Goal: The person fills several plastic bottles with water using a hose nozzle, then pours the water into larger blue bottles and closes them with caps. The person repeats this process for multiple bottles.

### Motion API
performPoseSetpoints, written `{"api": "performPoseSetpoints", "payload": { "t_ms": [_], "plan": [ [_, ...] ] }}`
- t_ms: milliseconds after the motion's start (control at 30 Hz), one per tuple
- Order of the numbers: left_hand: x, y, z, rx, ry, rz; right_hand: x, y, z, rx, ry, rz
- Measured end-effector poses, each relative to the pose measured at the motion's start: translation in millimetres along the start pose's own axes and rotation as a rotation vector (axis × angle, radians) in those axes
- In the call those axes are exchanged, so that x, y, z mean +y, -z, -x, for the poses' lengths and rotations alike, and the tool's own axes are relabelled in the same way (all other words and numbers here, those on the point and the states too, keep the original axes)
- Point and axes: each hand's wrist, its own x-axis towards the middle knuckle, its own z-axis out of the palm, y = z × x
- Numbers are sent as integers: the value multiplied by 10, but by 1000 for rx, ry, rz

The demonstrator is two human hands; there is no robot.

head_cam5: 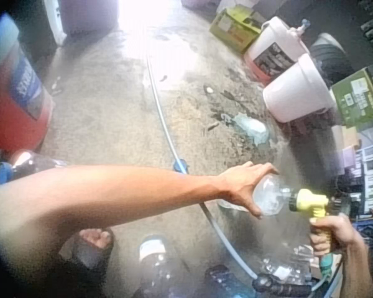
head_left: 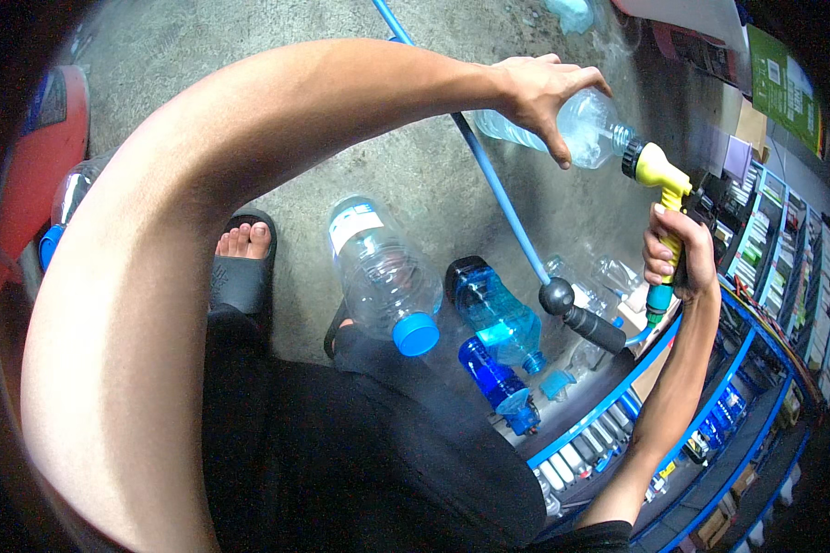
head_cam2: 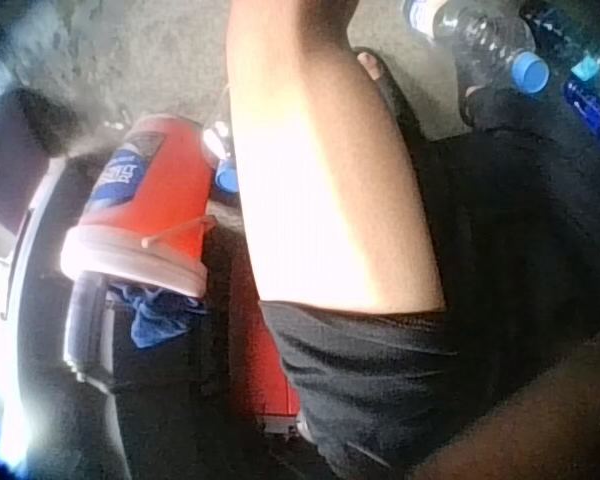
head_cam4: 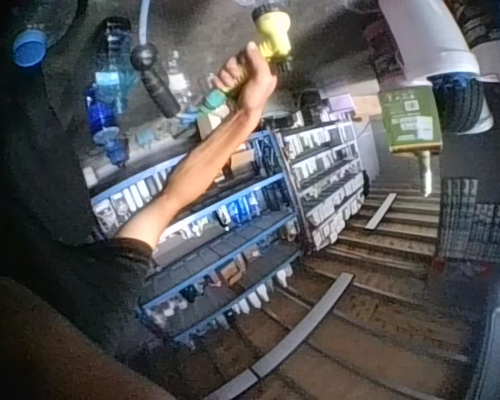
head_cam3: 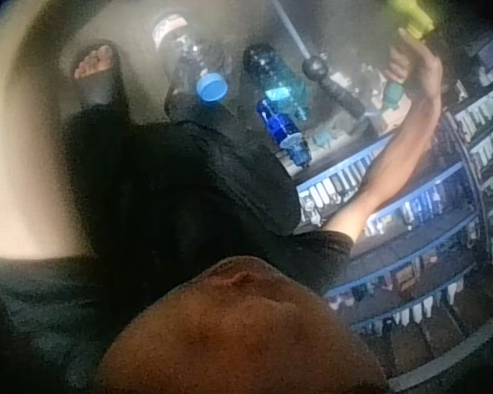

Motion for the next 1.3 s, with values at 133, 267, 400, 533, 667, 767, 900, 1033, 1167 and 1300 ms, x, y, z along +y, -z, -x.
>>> {"api": "performPoseSetpoints", "payload": {
  "t_ms": [133, 267, 400, 533, 667, 767, 900, 1033, 1167, 1300],
  "plan": [
    [8, 5, 2, 4, -12, 9, 5, 0, -4, 1, 4, 5],
    [10, 10, 5, 0, -6, 12, 1, 1, -6, -13, 2, -6],
    [8, 7, -3, -4, -1, 13, -3, 1, -2, -2, 1, 6],
    [10, 11, 7, -1, 0, 12, -4, -11, 2, -1, 5, 13],
    [16, 13, 8, 1, -2, 14, -7, -23, 15, 14, 6, 13],
    [18, 14, 5, 8, -13, 21, -10, -26, 13, 9, 4, 8],
    [16, 21, 10, 9, -9, 14, -5, -21, 9, 1, 7, 12],
    [17, 20, 12, 13, -18, 15, -3, -16, 8, 1, 11, 8],
    [2, 20, 5, 7, -22, 23, -9, -13, 5, 3, 13, 8],
    [1, -4, 9, 20, -8, 8, -7, -13, 6, -5, 1, 1]
  ]
}}
